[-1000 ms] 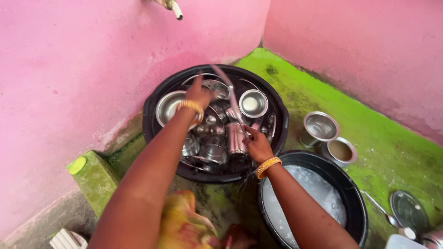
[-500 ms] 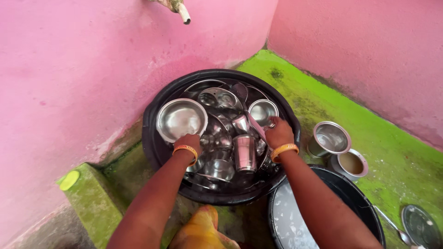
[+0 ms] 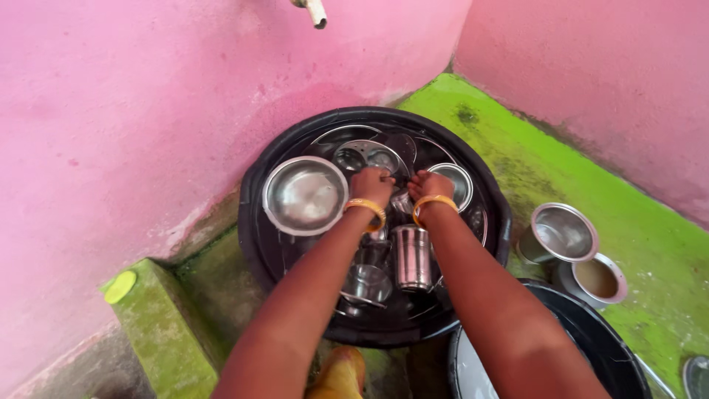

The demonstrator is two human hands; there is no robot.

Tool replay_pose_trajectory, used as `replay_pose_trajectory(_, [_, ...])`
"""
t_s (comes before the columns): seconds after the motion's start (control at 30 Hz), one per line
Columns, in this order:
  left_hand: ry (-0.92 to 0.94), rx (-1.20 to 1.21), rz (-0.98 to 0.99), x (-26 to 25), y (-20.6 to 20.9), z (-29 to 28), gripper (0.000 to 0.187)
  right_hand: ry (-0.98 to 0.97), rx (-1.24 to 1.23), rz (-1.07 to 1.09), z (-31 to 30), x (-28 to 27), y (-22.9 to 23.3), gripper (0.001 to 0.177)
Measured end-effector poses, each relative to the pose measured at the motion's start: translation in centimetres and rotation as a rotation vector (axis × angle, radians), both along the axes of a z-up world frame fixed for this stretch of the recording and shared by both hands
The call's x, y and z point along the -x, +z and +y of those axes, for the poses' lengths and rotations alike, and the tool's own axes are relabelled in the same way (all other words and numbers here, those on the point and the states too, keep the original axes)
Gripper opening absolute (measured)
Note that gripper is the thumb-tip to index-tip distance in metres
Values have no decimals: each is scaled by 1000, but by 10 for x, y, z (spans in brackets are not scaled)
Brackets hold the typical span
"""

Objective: The person washes various metal dishes, including plates, cups, and a colander, by scrubbing them with a sponge and rinsing them under a running tap.

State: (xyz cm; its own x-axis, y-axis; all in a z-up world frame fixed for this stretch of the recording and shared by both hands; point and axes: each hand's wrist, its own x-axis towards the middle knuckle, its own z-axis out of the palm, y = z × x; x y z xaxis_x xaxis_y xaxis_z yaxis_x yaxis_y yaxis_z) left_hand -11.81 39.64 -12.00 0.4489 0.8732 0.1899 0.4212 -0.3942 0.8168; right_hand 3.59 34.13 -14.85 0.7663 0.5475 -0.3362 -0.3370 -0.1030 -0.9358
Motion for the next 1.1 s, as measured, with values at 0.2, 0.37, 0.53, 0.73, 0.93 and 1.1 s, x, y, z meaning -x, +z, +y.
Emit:
replay_pose_trajectory(0.2, [28, 172, 211, -52, -18, 28, 30, 4, -174, 390, -11, -21, -15, 39])
replay_pose_trajectory(0.37, [101, 242, 283, -72, -39, 38, 38, -20, -206, 372, -25, -2, -4, 40])
replay_pose_trajectory(0.53, [-114, 498, -475, -71, -10, 6, 13, -40, -355, 504, -47, -1, -2, 27])
replay_pose_trajectory(0.73, [-688, -688, 41, -36, 72, -149, 19, 192, -679, 568, -153, 0, 14, 37])
replay_pose_trajectory(0.93, [-894, -850, 57, -1, 110, -223, 14, 12, -573, 569, -302, 3, 33, 26])
replay_pose_trajectory(1.1, [-851, -966, -84, 4, 121, -234, 14, 90, 36, -168, -352, 3, 28, 26])
